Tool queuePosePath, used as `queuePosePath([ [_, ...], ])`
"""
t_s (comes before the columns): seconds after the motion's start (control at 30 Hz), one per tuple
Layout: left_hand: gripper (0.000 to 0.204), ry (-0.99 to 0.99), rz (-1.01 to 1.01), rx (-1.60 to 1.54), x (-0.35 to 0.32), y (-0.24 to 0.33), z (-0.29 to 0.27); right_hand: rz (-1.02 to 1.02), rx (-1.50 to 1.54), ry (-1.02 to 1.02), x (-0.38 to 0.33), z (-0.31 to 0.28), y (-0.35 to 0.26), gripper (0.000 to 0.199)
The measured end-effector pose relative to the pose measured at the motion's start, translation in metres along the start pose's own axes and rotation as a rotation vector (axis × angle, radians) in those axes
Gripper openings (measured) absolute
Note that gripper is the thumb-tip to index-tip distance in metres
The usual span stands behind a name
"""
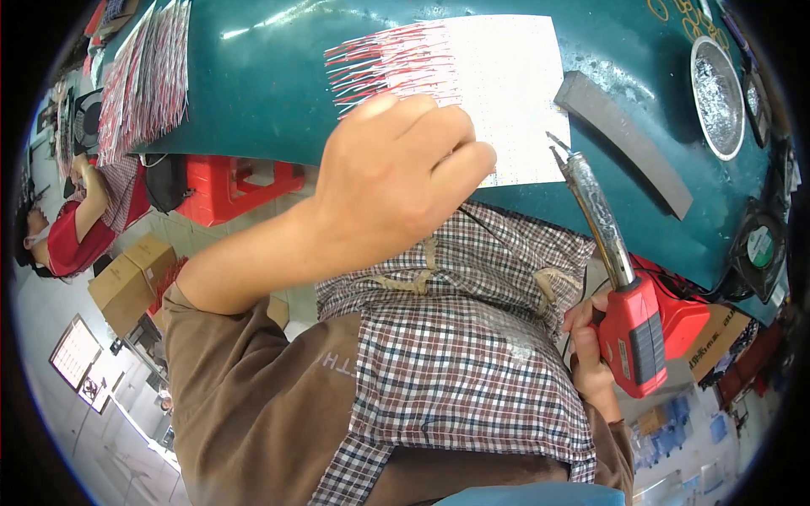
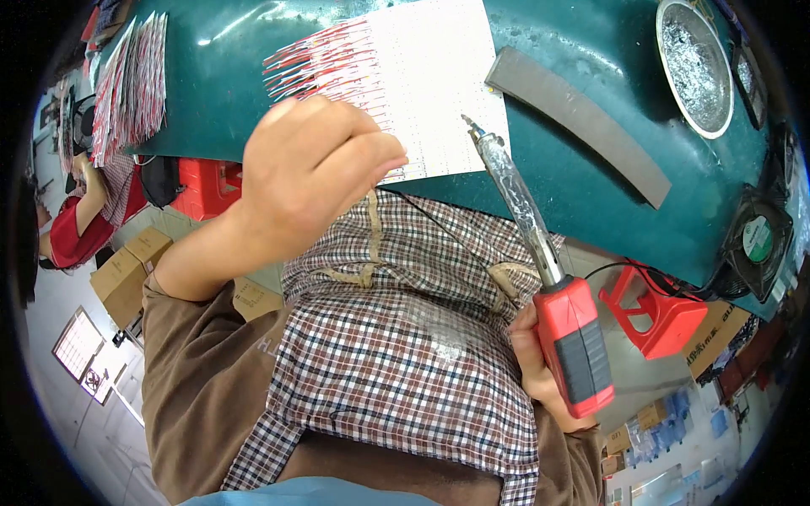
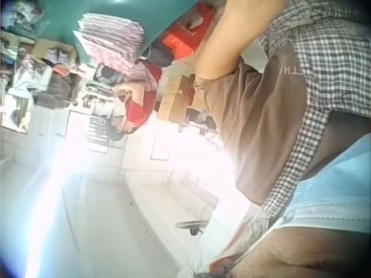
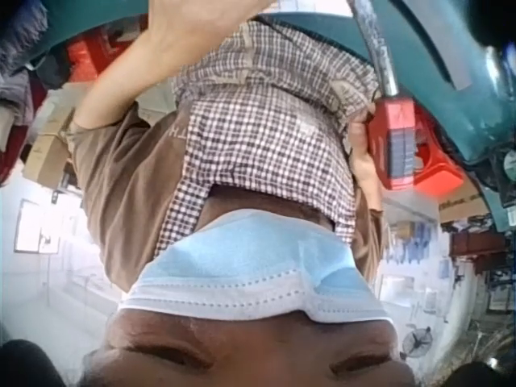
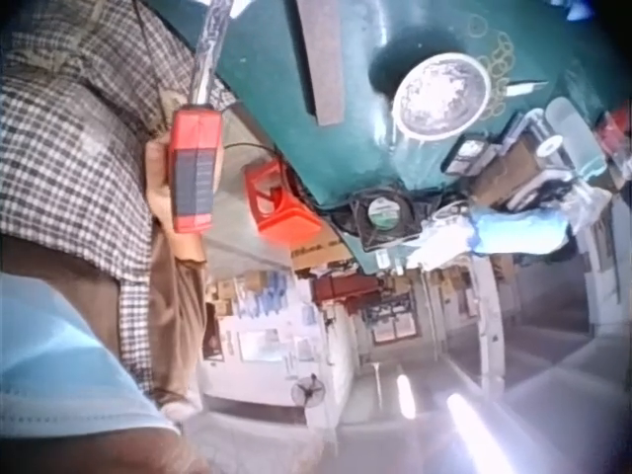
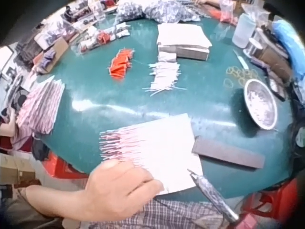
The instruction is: The person attaches wires to an LED board by placing the wire ends onto the board contacts and soldering them in place using a soldering gun.
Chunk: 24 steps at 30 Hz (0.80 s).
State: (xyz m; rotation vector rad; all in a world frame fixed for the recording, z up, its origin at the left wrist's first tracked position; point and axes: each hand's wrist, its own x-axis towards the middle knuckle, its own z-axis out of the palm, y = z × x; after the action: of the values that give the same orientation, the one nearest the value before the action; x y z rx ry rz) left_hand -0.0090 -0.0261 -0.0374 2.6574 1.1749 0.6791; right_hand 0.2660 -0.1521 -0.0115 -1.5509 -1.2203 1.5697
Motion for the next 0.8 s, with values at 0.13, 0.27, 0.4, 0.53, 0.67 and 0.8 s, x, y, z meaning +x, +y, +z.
queuePosePath([
  [0.13, 0.019, 0.03, -0.015, -0.009, -0.012, 0.007, 0.011, 0.005, 0.012, -0.02, -0.01, -0.005, 0.017, 0.037],
  [0.27, 0.021, 0.102, -0.005, 0.027, -0.018, 0.007, 0.021, -0.019, -0.065, -0.011, -0.015, -0.003, 0.023, 0.034],
  [0.4, 0.022, 0.126, 0.002, 0.045, -0.021, 0.008, 0.021, 0.057, 0.001, 0.0, -0.014, 0.002, 0.018, 0.029],
  [0.53, 0.021, 0.135, 0.014, 0.04, -0.022, 0.009, 0.024, 0.067, 0.058, 0.036, -0.011, 0.004, 0.017, 0.022],
  [0.67, 0.021, 0.158, 0.016, 0.065, -0.024, 0.012, 0.023, 0.073, 0.018, 0.023, -0.014, 0.003, 0.019, 0.019],
  [0.8, 0.021, 0.158, 0.021, 0.072, -0.025, 0.012, 0.023, 0.059, 0.039, 0.024, -0.014, 0.005, 0.021, 0.018],
])
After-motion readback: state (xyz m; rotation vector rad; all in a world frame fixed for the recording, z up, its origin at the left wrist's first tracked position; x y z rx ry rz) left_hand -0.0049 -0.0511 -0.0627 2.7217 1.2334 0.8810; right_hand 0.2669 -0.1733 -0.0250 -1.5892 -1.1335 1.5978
